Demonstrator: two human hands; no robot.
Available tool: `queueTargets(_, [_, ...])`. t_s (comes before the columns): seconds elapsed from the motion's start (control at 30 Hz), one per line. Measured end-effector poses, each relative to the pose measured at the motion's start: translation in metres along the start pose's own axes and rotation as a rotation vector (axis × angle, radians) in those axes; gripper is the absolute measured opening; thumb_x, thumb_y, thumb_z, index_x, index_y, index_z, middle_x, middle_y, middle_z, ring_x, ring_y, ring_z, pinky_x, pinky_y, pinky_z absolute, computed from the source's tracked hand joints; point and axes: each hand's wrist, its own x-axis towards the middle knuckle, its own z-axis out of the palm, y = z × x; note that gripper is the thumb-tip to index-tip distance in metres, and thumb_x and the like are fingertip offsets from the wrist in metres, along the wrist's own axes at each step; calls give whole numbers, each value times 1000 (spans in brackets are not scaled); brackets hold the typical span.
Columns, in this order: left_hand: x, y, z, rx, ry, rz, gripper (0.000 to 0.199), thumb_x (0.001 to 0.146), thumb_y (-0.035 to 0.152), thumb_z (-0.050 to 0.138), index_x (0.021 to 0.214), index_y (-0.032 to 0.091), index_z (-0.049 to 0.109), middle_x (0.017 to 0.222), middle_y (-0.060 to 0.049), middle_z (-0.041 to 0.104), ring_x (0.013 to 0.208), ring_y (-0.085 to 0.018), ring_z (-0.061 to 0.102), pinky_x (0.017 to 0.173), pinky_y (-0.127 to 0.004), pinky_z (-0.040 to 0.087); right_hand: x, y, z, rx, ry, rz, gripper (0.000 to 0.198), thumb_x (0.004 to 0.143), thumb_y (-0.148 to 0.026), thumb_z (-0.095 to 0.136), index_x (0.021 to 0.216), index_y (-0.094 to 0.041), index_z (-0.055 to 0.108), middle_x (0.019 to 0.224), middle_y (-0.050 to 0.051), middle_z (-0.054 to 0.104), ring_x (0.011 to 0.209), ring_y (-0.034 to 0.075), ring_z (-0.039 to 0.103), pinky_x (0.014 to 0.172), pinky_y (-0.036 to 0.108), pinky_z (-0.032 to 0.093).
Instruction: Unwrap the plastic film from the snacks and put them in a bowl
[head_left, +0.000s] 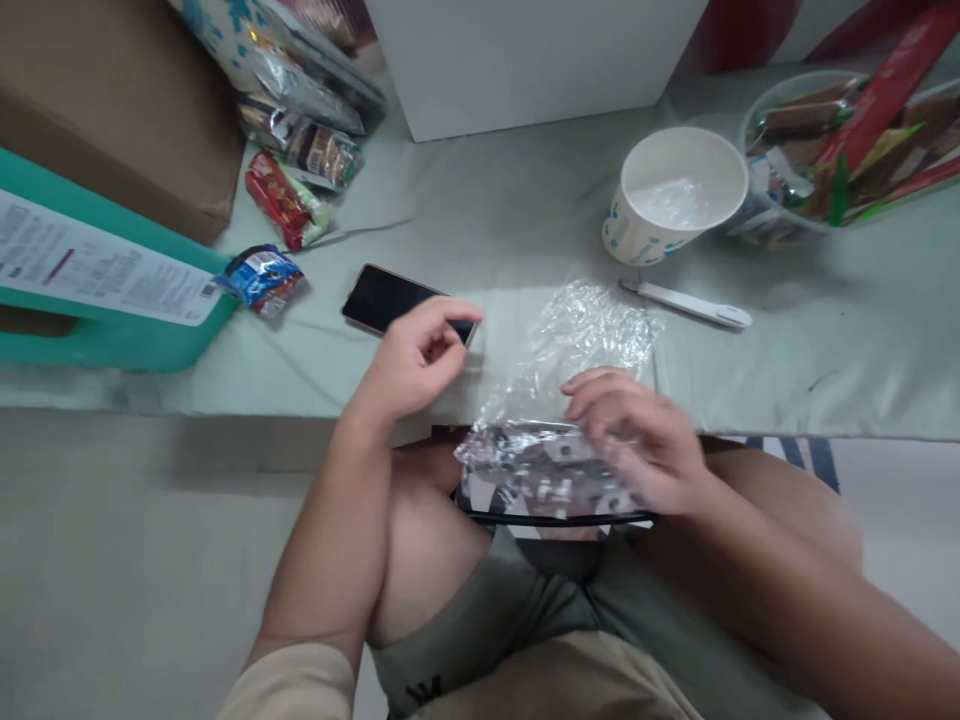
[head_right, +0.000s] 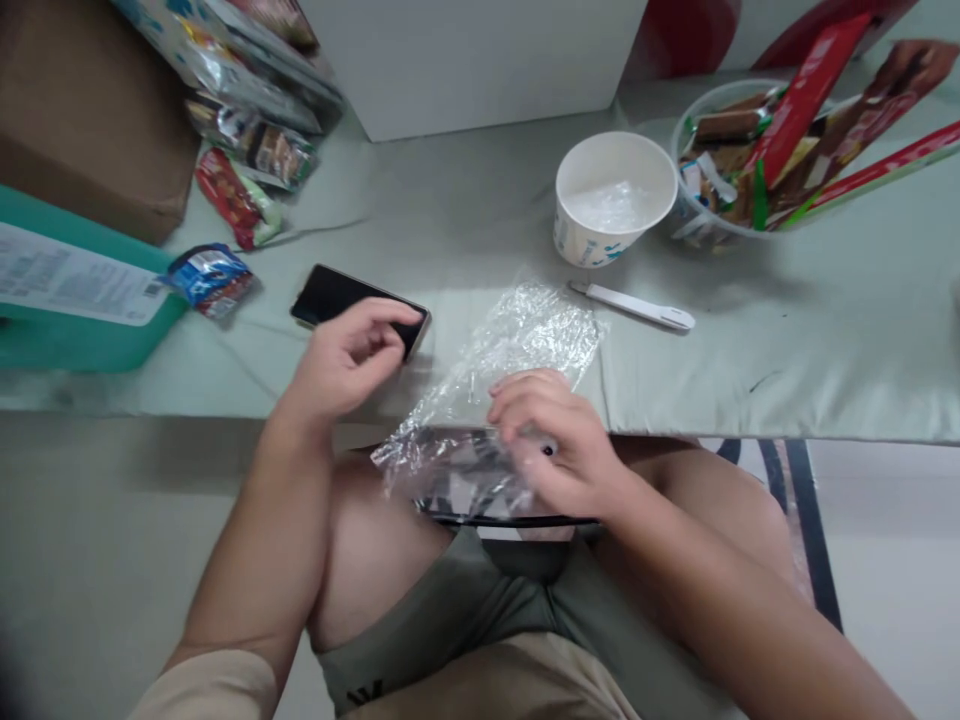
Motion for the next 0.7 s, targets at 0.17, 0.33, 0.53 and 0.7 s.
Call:
queueTargets(0.17, [-5,18,22,-114,-393,197,60,79,17,69,136,35,62,160,-9,50,91,-16,68,74,-29,57,1,0,-23,183,133,159,21,99,-39,57,84,-25,57,89,5,69,98,25,71,89,47,59])
queueTargets(0.33, [4,18,33,-40,-346,286,17,95,28,61,97,23,77,111,-9,78,96,-20,73,84,-31,56,3,3,-26,90,-54,110,10,99,-27,54,90,-25,57,91,4,73,93,20,73,85,39,60])
queueTargets(0.53, [0,12,26,175,12,319,17,92,22,62,83,20,76,81,-3,80,66,-13,70,63,-25,51,-2,14,-22,-483,4,162,29,89,-36,66,114,-21,61,107,10,74,102,26,70,87,42,55])
queueTargets(0.7, [-8,15,29,207,12,336,13,89,27,67,84,21,77,70,0,77,51,-9,60,53,-22,47,-1,15,-20,-324,46,126,9,93,-31,60,94,-23,65,93,4,75,96,22,72,91,42,55])
